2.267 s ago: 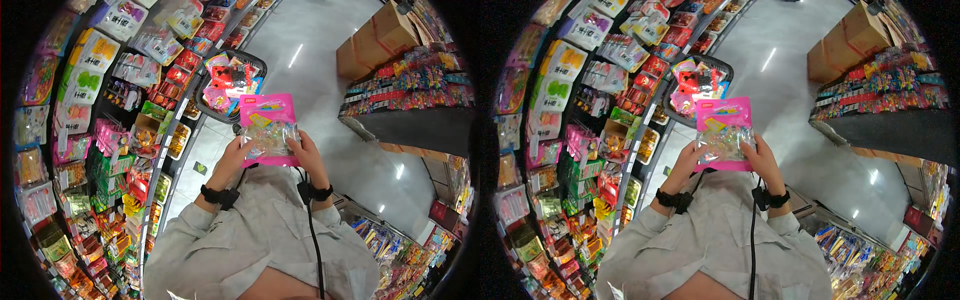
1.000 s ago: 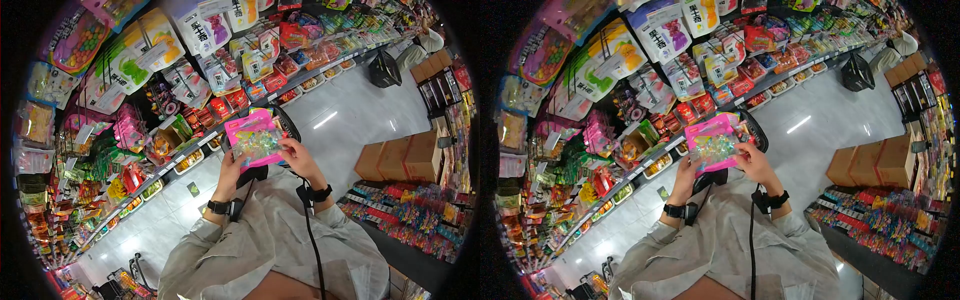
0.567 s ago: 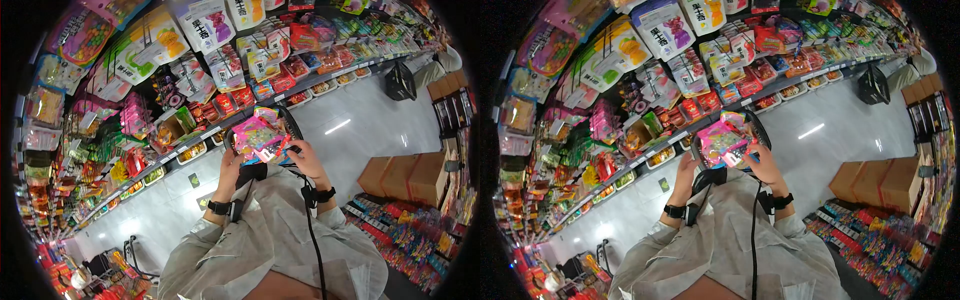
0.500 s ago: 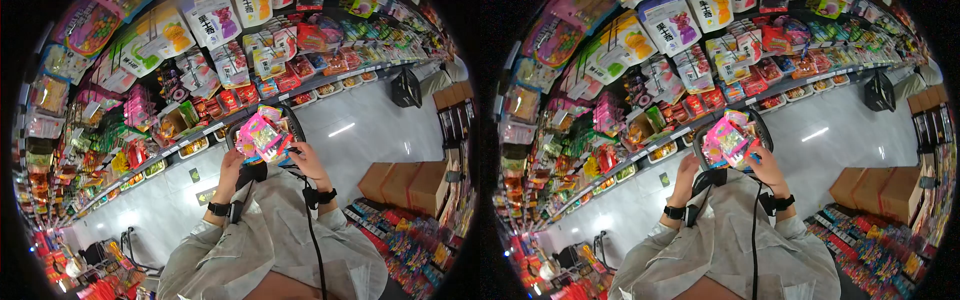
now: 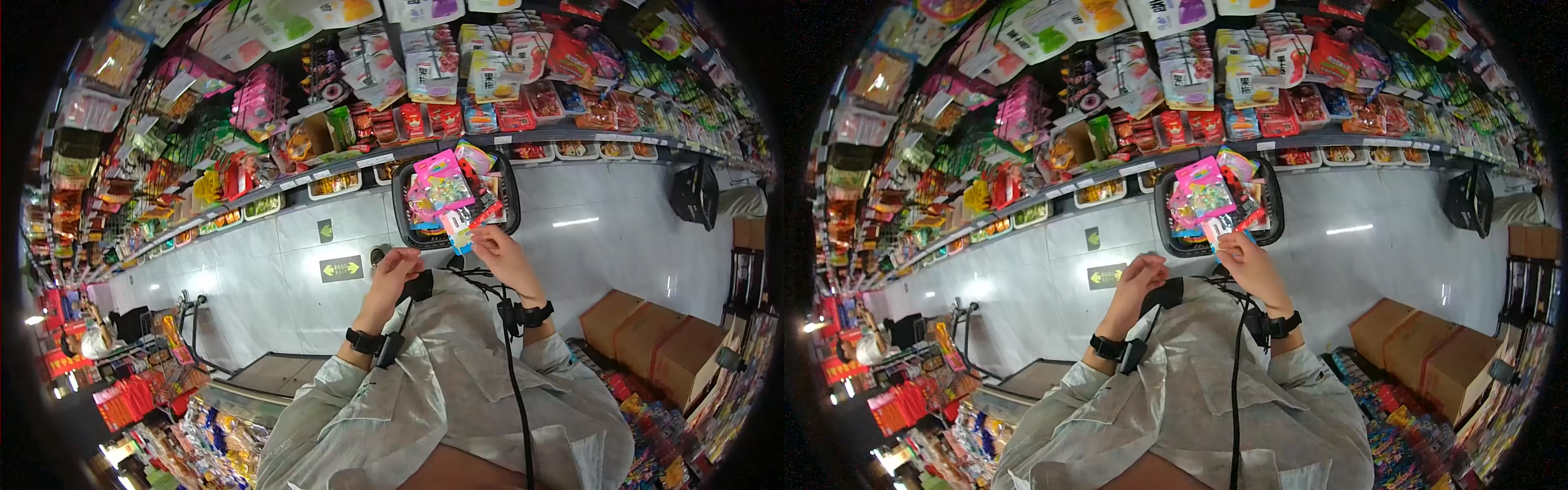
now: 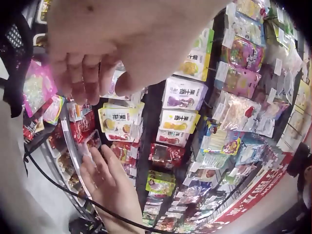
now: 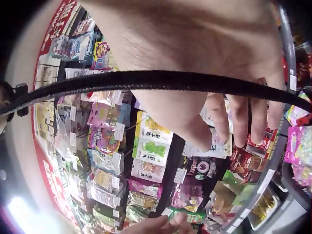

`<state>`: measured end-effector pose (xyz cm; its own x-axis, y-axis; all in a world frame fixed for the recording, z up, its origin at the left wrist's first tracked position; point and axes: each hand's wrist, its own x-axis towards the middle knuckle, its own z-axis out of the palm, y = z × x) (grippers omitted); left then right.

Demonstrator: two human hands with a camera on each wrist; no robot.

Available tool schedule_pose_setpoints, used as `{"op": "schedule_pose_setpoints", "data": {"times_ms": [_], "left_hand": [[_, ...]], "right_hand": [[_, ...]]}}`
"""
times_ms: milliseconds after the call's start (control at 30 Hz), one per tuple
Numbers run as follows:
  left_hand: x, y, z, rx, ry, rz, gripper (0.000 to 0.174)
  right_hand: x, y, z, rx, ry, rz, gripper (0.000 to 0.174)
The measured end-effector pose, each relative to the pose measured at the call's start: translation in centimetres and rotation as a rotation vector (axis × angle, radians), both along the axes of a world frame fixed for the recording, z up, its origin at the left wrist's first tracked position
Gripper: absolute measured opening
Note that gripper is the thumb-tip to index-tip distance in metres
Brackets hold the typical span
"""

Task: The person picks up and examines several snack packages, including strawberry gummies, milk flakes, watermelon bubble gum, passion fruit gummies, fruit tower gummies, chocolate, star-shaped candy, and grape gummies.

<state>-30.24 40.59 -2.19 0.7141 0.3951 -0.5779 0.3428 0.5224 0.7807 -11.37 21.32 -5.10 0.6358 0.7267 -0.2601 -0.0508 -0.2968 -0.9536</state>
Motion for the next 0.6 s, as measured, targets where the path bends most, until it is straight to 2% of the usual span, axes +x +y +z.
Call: {"op": "schedule_pose_setpoints", "data": {"times_ms": [267,433,600], "left_hand": [[-4.1,4.3,-0.4,-0.048,-0.039,0.051,0.022],[-8.5,10.4,-0.9,-0.094,-0.09,0.109,0.021],[-13.7,17.8,-2.2,-0.235,-0.118,0.27,0.019]], "right_hand": [[-2.7,5.8,1.5,-0.046,-0.059,0.074,0.031],[-6.8,11.3,1.6,-0.067,-0.072,0.087,0.031],[-11.1,17.4,2.1,-0.073,-0.104,0.133,0.031]]}}
